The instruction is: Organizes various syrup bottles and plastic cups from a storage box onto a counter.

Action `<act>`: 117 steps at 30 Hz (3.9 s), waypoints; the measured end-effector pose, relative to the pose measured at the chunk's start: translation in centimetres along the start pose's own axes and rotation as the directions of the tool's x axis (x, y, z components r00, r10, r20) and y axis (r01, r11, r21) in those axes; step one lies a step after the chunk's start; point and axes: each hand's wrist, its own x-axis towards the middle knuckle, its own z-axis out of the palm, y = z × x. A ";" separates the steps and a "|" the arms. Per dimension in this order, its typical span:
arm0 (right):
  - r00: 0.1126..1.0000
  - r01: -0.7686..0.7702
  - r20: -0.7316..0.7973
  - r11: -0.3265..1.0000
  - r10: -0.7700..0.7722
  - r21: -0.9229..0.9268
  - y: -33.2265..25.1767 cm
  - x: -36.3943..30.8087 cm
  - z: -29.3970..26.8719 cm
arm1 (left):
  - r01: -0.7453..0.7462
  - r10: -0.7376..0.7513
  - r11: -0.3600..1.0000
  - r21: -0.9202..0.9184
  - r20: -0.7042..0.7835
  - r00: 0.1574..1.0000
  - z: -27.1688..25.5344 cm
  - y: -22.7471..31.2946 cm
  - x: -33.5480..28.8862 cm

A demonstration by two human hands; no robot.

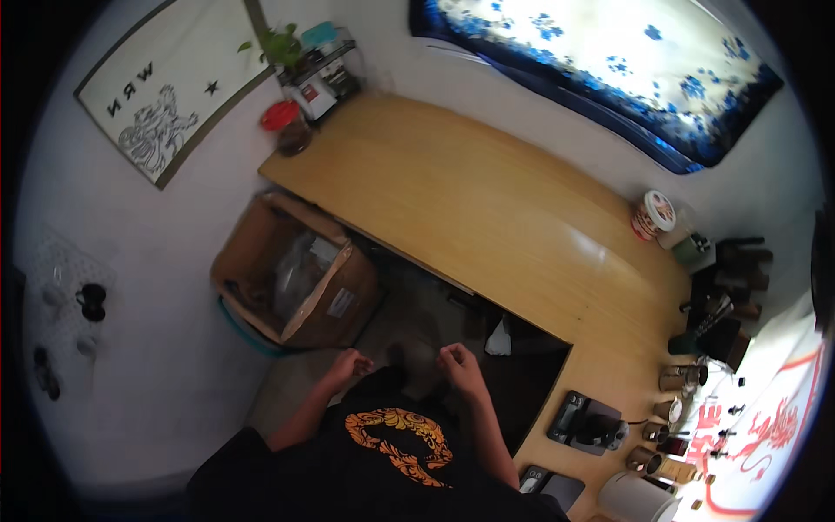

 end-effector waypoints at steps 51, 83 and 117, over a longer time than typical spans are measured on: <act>0.860 0.078 0.456 0.822 0.231 -0.563 1.0 37.4 37.1 | -0.164 -0.239 0.812 -0.560 -0.576 0.782 -28.8 5.1 14.5; 0.936 0.279 0.349 0.507 0.046 -0.816 27.0 49.9 36.1 | 0.063 -0.447 0.876 -0.479 -0.754 0.481 -23.2 -16.2 37.5; 0.721 0.411 0.544 0.369 0.428 -0.834 21.9 50.2 44.2 | -0.041 -0.469 0.576 -0.816 -0.371 0.801 -24.2 -14.8 31.6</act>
